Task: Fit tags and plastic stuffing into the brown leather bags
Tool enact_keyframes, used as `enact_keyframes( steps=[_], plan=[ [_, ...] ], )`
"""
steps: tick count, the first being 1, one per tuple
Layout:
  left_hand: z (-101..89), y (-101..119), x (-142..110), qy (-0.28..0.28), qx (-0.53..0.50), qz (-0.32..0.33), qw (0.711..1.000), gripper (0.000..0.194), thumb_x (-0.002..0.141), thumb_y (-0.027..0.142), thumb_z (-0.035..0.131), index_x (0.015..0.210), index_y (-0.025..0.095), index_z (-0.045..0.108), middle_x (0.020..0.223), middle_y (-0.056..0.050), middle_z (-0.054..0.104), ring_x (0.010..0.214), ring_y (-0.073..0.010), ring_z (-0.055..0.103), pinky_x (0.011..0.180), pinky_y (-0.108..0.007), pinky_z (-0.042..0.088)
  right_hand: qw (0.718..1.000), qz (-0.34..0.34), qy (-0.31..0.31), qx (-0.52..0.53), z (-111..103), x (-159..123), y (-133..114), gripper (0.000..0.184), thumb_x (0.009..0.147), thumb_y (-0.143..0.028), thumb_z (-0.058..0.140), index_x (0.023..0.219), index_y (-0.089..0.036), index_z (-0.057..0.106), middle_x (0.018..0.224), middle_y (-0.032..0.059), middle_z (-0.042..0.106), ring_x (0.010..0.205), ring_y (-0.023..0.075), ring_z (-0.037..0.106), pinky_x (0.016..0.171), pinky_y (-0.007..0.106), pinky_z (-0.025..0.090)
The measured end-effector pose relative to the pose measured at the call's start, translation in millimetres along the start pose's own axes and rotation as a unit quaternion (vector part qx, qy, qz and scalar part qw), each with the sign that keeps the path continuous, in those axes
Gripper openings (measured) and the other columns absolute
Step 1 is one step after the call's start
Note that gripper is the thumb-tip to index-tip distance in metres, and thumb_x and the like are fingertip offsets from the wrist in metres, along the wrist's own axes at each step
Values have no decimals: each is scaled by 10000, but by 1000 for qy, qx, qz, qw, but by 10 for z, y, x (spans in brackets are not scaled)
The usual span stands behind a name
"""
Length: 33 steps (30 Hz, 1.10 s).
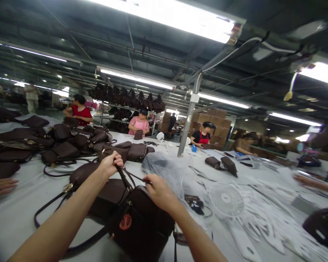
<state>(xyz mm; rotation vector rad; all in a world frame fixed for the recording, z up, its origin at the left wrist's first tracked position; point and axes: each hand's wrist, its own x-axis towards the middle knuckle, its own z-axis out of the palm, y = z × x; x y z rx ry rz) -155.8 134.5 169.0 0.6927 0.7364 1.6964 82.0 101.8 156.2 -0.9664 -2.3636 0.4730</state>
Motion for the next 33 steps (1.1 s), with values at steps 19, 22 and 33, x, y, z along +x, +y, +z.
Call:
enact_keyframes(
  steps=[19,22,33],
  plan=[
    [50,-95,-340,-71,212,-30,974,430,663,466,772,582,179,462,406,130,250,330,-22,171,356,-184,92,942,85,62,-318,-668,165,193,246,980,-290,405,988,-196,632,848,68,704,799,206,640,643,269,357],
    [-23,-151,-367,-51,170,-25,984,450,645,541,774,674,156,543,432,135,247,342,-27,207,363,-176,138,952,82,64,-289,-490,83,131,318,992,-242,338,1198,-200,576,865,71,717,793,203,661,657,276,395],
    [8,-288,-278,-8,69,-17,997,365,740,405,765,626,137,546,431,100,354,344,-36,333,364,-163,273,970,-11,-16,-242,82,156,-202,185,961,-210,415,988,-180,595,856,85,706,759,197,652,628,263,402]
  ],
)
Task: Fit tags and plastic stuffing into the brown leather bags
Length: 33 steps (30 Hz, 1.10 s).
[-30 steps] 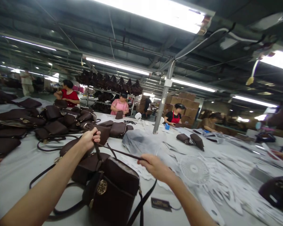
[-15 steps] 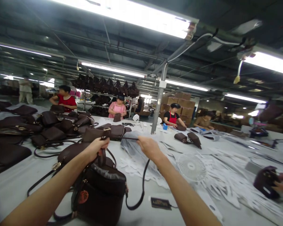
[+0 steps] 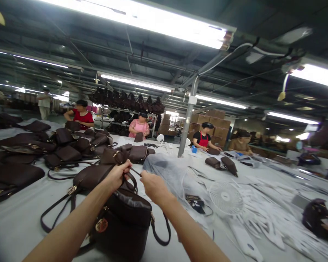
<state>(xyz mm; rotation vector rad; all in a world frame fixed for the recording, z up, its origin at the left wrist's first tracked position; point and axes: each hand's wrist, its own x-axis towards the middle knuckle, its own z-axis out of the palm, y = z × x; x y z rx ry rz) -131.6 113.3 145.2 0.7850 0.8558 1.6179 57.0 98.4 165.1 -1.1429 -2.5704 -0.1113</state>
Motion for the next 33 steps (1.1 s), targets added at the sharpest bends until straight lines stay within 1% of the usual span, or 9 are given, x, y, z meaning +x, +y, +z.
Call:
enact_keyframes(
  steps=[3,6,10,13,18,23,27,30,33],
  plan=[
    [-199,228,63,15,-24,12,1000,388,922,343,550,598,168,425,564,35,522,453,-62,501,497,-189,452,994,8,-23,110,-46,-114,295,229,955,-205,394,860,-189,602,748,14,659,679,142,592,618,233,398],
    [-182,279,36,-29,-16,-2,999,348,951,288,490,629,171,430,616,28,548,464,-57,504,549,-208,489,990,-1,-18,142,-119,-118,424,257,942,-215,409,810,-190,627,729,-2,631,682,133,560,634,230,389],
    [87,71,-70,-132,70,-76,986,272,823,317,681,656,143,554,544,37,521,324,-25,287,346,-175,284,999,-40,5,26,-223,58,324,280,944,-288,471,774,-184,666,754,33,663,735,160,586,677,253,379],
    [242,-49,-147,-191,144,-120,963,308,710,379,775,643,133,602,563,-10,581,313,-27,264,318,-182,168,998,-41,-18,-41,-279,175,215,301,940,-341,498,776,-193,701,797,62,697,782,185,629,685,256,394],
    [278,21,-208,-229,309,-109,916,274,594,292,831,625,169,588,478,49,488,335,-53,304,322,-187,172,995,17,-18,-93,-310,168,118,250,890,-375,581,943,-161,698,908,117,698,846,236,651,694,276,450],
    [265,132,-188,-258,348,-158,887,213,569,167,829,637,157,627,472,30,493,329,-71,331,315,-207,164,984,-40,76,-155,-279,26,28,670,835,-271,663,1426,-253,349,1440,173,414,1025,270,596,734,318,497],
    [313,171,-192,-309,400,-198,840,227,564,146,836,607,165,614,477,18,497,350,-93,364,326,-213,206,974,-111,-20,-197,-312,27,36,387,952,-143,395,1323,-232,459,1233,153,589,936,240,624,740,333,479],
    [332,167,-220,-320,382,-157,853,253,605,213,830,587,167,582,504,7,509,413,-109,429,374,-213,301,963,-123,-72,-228,-399,111,147,297,967,-111,322,1138,-139,564,995,138,662,886,239,640,725,331,458],
    [295,78,-278,-315,299,-134,891,271,640,303,816,661,168,583,563,-5,540,511,-140,522,465,-229,407,959,-133,-57,-244,-452,150,283,319,988,-124,286,1156,-139,557,1028,135,649,900,236,639,707,320,454]
  ],
)
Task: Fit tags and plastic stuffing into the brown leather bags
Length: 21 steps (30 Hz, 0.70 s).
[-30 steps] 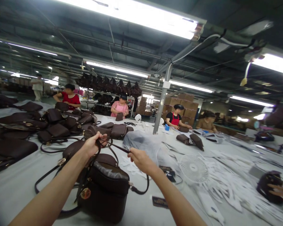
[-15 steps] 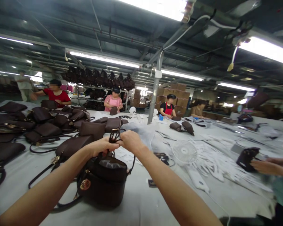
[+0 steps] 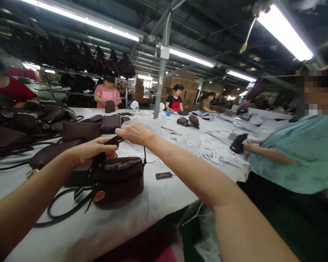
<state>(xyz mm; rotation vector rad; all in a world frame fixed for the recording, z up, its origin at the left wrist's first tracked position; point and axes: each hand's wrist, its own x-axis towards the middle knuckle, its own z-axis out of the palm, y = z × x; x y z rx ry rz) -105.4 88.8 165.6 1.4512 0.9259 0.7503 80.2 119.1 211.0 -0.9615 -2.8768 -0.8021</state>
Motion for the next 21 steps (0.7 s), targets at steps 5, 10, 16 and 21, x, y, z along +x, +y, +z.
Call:
enact_keyframes(
  steps=[5,10,16,21],
  plan=[
    [154,-321,13,-37,-114,-31,992,365,675,409,789,715,180,506,543,73,412,426,-57,373,430,-192,342,1000,3,8,29,288,-192,26,491,995,-219,338,1472,-320,284,1431,134,437,880,215,662,640,292,490],
    [233,-424,104,-64,-111,-85,988,404,676,395,791,731,186,450,584,81,409,426,-30,321,408,-164,270,985,112,-1,130,648,-375,154,609,970,-261,420,1518,-366,175,1494,116,374,978,243,658,762,351,535],
    [178,-384,111,-22,-110,-96,989,408,715,416,768,677,173,442,555,82,375,415,-25,309,387,-149,247,910,94,-7,405,1014,-613,641,700,853,-455,626,1459,-221,365,1464,84,452,1281,210,477,996,297,445],
    [30,-579,19,41,-186,-93,977,377,714,433,783,760,140,550,588,53,458,440,-34,395,404,-140,341,865,282,-190,369,1839,-1125,675,279,933,-299,511,952,-125,729,928,92,741,933,215,681,848,310,524]
  ],
)
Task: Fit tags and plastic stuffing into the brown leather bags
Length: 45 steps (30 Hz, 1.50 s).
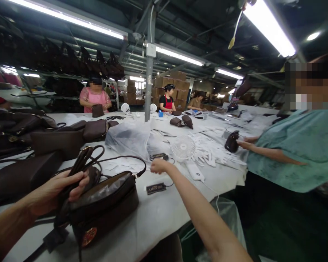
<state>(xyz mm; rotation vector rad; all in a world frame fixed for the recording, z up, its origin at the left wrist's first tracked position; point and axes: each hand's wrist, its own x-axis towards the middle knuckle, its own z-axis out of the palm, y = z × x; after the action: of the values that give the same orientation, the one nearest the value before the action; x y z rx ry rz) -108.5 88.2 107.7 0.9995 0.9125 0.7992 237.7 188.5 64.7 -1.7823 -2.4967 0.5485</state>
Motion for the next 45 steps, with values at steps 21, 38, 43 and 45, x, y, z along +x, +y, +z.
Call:
enact_keyframes(
  steps=[21,38,43,45],
  plan=[
    [-55,-168,64,20,-92,31,995,354,693,424,808,802,140,627,587,85,369,396,17,232,329,-95,267,986,93,130,41,885,136,912,134,820,-204,607,804,-155,731,713,10,709,719,138,639,683,229,443],
    [76,-118,3,35,-53,33,997,366,681,424,814,753,139,595,559,85,376,386,15,233,324,-89,258,974,89,157,-136,933,-165,602,328,887,-55,394,1122,-220,552,1221,108,543,841,172,648,680,270,436],
    [99,-98,5,40,-59,24,997,345,691,403,810,759,141,597,572,80,384,384,13,244,325,-96,269,978,39,131,-158,994,59,229,332,924,-79,347,1106,-194,600,1196,157,578,872,210,669,723,316,486],
    [87,-105,2,43,-61,26,997,307,721,380,791,782,145,603,584,76,390,386,12,252,330,-96,271,982,10,123,-145,1029,203,135,323,935,-95,354,1077,-181,630,1115,157,633,884,227,671,737,325,491]
  ],
)
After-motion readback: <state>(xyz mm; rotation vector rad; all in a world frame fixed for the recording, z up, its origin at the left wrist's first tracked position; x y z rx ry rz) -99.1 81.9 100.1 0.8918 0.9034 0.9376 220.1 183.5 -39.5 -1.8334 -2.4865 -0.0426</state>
